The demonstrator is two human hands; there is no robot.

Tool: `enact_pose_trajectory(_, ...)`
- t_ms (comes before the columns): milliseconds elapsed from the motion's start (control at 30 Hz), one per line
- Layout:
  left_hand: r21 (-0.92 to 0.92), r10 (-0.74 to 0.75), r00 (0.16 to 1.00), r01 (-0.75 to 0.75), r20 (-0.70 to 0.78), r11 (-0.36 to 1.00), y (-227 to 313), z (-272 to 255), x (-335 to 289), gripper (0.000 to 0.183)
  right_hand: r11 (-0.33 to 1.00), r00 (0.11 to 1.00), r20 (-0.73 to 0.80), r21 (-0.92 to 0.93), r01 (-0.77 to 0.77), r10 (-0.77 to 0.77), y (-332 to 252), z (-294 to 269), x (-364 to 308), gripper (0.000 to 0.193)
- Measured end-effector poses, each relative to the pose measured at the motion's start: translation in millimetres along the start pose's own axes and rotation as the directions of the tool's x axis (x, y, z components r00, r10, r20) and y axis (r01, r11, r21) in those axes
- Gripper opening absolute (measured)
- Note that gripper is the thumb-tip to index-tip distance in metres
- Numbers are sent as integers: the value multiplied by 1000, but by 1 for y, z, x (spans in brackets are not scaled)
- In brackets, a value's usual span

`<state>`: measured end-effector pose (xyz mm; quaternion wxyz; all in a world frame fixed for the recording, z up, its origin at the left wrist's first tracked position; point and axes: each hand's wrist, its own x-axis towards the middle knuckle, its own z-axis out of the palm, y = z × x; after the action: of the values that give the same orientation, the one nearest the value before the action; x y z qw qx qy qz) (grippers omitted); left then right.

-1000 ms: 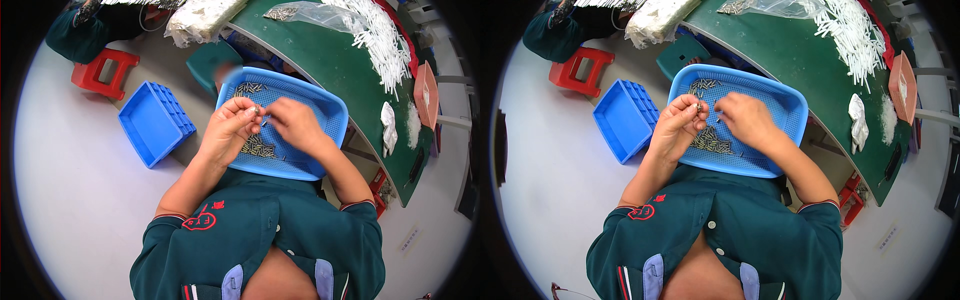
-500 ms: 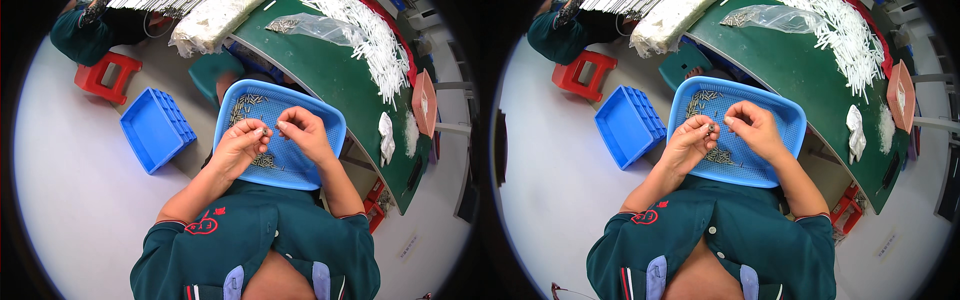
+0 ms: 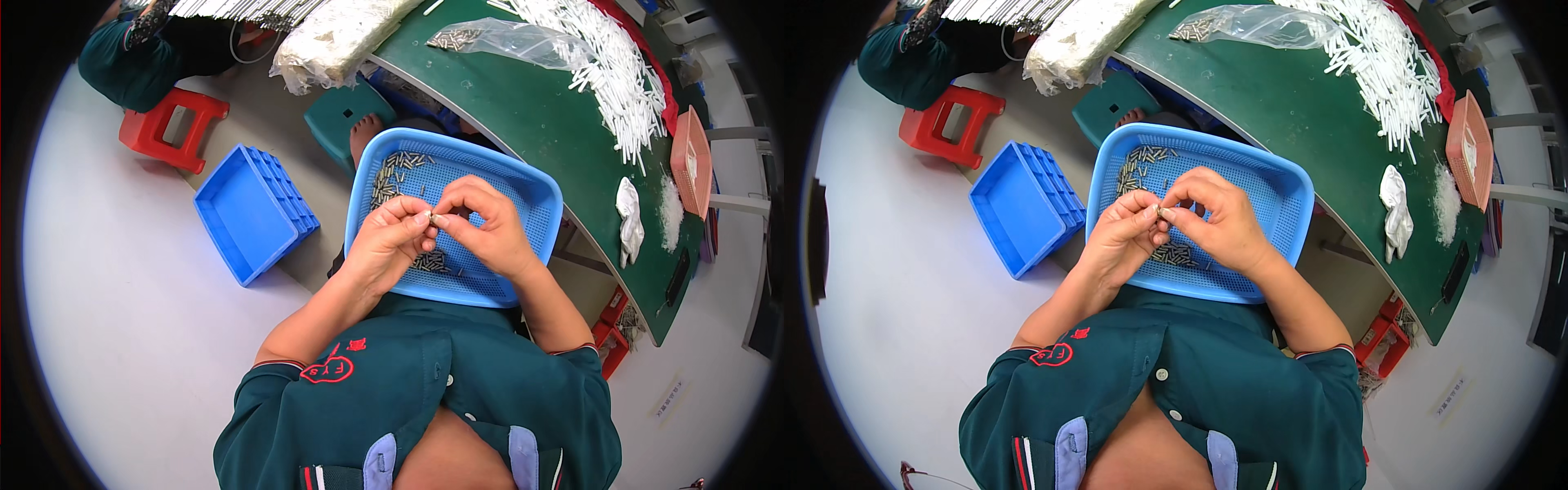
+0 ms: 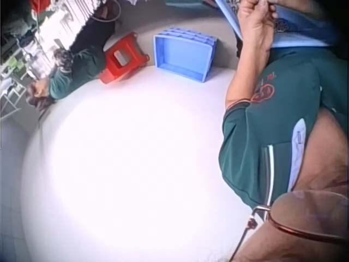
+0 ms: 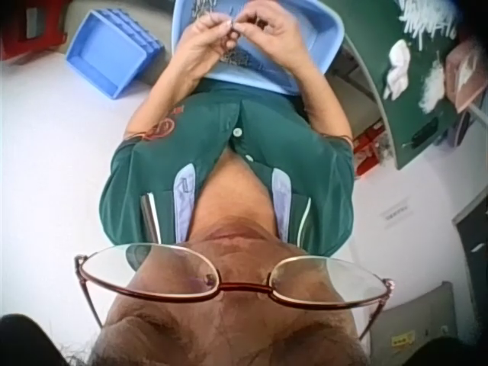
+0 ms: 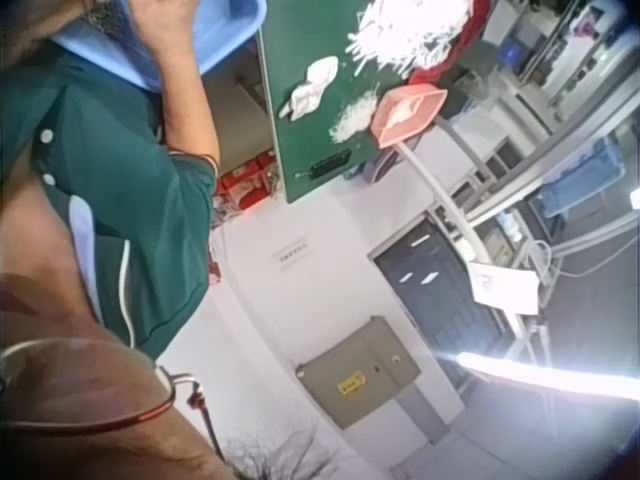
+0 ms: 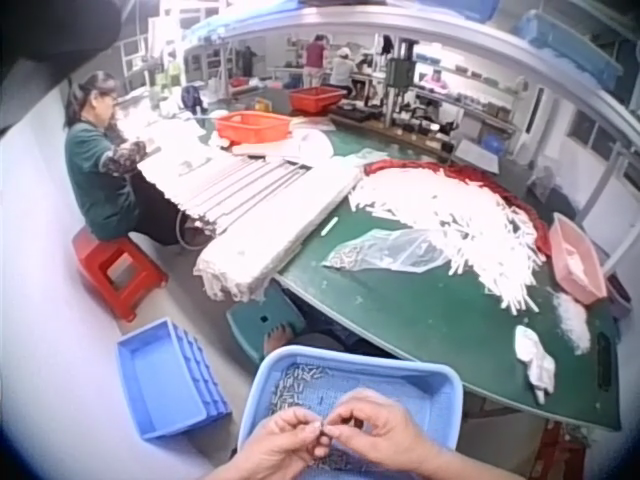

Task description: The person assembles small metal parts by picking up pins and rings from a basket and fitting them together by hand.

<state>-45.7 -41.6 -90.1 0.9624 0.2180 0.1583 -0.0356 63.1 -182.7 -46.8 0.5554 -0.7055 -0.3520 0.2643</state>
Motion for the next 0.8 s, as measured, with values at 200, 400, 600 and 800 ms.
enact_pose_trajectory(200, 1, -72, 997, 72, -10, 997, -2, -4, -2, 13, 997, 998, 51, -69, 41, -38, -2, -1, 1, 11)
enact_pose_trajectory(400, 10, -54, 998, 55, -14, 998, 1, 2, -6, 15, 943, 977, 42, -256, 214, -211, -2, 0, 2, 12)
enact_pose_trajectory(600, 32, 42, 999, -41, -24, 999, 8, 1, -9, 13, 982, 999, 41, -184, 43, -36, 6, -3, 15, 13)
enact_pose_trajectory(800, 36, 82, 997, -82, 12, 996, 9, 0, -8, 11, 754, 982, 89, -631, 183, -164, 43, 4, 34, 20)
